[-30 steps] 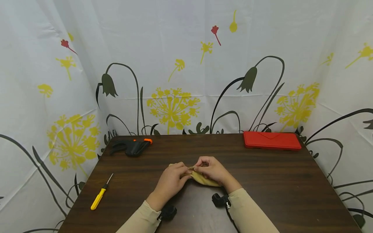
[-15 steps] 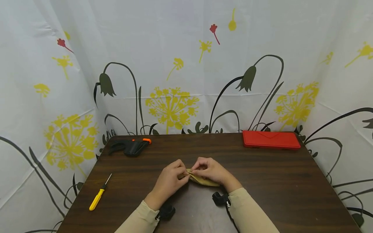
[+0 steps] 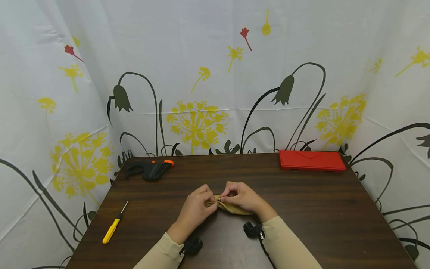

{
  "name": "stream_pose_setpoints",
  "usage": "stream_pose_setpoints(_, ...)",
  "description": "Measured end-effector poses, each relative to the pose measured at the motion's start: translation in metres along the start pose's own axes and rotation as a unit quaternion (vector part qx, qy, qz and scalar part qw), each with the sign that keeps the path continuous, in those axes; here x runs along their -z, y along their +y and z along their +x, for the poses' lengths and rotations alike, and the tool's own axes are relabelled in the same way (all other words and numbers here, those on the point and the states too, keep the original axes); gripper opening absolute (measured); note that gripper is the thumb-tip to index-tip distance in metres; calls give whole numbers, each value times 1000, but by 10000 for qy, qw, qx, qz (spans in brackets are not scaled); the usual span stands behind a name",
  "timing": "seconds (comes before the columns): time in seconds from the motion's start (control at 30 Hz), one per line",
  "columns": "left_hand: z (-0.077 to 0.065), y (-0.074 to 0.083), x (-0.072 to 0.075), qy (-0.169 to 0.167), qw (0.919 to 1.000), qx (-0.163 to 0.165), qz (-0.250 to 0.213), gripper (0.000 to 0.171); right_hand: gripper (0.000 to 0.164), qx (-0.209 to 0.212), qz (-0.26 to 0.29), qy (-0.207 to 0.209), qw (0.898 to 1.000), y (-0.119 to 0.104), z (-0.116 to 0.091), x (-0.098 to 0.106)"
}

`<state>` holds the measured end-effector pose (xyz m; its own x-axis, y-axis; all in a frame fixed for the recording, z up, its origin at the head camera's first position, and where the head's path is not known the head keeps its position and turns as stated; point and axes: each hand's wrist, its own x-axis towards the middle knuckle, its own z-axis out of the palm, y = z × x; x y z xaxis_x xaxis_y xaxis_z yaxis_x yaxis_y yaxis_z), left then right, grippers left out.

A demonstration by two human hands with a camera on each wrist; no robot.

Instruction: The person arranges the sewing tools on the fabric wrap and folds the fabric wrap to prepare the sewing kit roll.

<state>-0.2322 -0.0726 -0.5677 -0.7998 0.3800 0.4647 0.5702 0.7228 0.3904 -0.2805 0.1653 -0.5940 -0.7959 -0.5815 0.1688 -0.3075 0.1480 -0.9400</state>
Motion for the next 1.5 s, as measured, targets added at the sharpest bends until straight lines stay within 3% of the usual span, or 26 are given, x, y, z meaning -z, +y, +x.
stream_pose_setpoints(0.17, 0, 0, -1, -127, 9995, 270, -50, 32, 5, -68, -21, -111, 9999, -4, 0, -2)
stream_pose_setpoints(0.3, 2, -1, -2, -208, 9984, 486, -214, 27, 14, -197, -291, -168, 9992, -8, 1, -5)
stream_pose_setpoints(0.53, 3, -3, -3, -180, 9989, 386, -200, 18, 14, -404, -429, 53, 9982, -9, 2, -8)
stream_pose_setpoints(0.7, 4, -4, -3, -304, 9966, 599, -475, 18, 15, -401, -334, 53, 9986, -8, 2, -7)
stream_pose_setpoints(1.0, 7, -9, 4, -888, 9838, 775, -1350, 22, 17, -335, -135, -27, 9993, -6, 2, -8)
stream_pose_setpoints(1.17, 9, -8, 9, -1142, 9772, 842, -1578, 22, 19, -287, -96, -89, 9995, -7, 3, -8)
stream_pose_setpoints(1.37, 10, -8, 13, -1300, 9715, 954, -1737, 21, 19, -289, -216, -119, 9993, -7, 4, -8)
stream_pose_setpoints(1.5, 9, -8, 14, -1194, 9655, 1190, -1983, 14, 20, -300, -283, -120, 9991, -8, 4, -8)
